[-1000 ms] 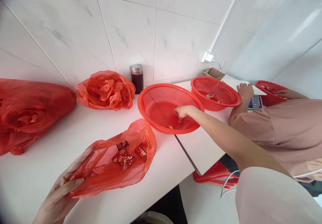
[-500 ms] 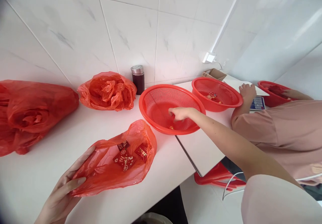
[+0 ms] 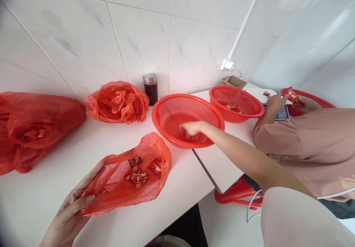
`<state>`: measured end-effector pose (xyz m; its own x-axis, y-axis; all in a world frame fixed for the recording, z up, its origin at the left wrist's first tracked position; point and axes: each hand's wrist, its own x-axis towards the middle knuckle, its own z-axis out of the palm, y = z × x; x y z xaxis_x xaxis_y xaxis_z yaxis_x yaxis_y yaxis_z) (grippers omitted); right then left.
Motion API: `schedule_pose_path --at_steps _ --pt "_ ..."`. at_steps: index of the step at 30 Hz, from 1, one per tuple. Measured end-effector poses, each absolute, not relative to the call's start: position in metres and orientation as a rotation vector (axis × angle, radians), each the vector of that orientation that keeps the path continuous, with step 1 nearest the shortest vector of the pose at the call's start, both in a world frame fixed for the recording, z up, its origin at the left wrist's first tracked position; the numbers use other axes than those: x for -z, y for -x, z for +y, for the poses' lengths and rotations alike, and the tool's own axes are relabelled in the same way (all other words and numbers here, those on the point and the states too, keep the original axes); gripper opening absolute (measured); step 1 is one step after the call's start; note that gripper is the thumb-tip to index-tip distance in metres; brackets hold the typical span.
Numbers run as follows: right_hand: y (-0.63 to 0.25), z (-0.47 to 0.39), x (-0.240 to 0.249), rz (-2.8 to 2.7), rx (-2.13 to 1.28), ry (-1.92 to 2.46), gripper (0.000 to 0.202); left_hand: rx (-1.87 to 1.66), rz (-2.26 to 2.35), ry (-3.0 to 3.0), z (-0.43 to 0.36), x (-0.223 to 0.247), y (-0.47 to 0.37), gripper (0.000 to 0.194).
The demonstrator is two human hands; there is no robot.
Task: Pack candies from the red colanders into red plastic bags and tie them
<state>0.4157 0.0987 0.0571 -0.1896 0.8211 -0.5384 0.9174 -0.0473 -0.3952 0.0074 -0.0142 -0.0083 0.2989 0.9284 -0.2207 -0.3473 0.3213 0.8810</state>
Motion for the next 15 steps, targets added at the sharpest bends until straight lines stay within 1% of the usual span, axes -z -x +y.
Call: schedule_pose_path --at_steps 2,4,7,9,11,15 --pt "-0.415 0.099 -0.075 2.123 1.094 -1.949 0.032 -0.994 0.848 -0.830 -0.014 0.008 -0.008 0.055" --pt "-0.407 0.093 -0.099 2.252 1.221 -1.946 0.030 -1.013 0.844 -0.821 -0.014 0.008 -0.008 0.056" --pt "-0.375 0.074 -0.135 2.542 1.466 -1.761 0.028 -1.038 0.830 -0.789 -0.014 0.008 -0.009 0.060" --pt "-0.345 0.060 -0.150 2.697 1.447 -1.600 0.028 -1.054 0.820 -0.773 -0.013 0.010 -0.008 0.062" --pt "-0.314 0.049 -0.155 2.755 1.387 -1.443 0.028 -1.076 0.806 -0.782 -0.013 0.013 -0.007 0.064" --pt "-0.267 0.044 -0.140 2.707 1.271 -1.217 0.025 -1.080 0.766 -0.829 -0.012 0.015 -0.005 0.065"
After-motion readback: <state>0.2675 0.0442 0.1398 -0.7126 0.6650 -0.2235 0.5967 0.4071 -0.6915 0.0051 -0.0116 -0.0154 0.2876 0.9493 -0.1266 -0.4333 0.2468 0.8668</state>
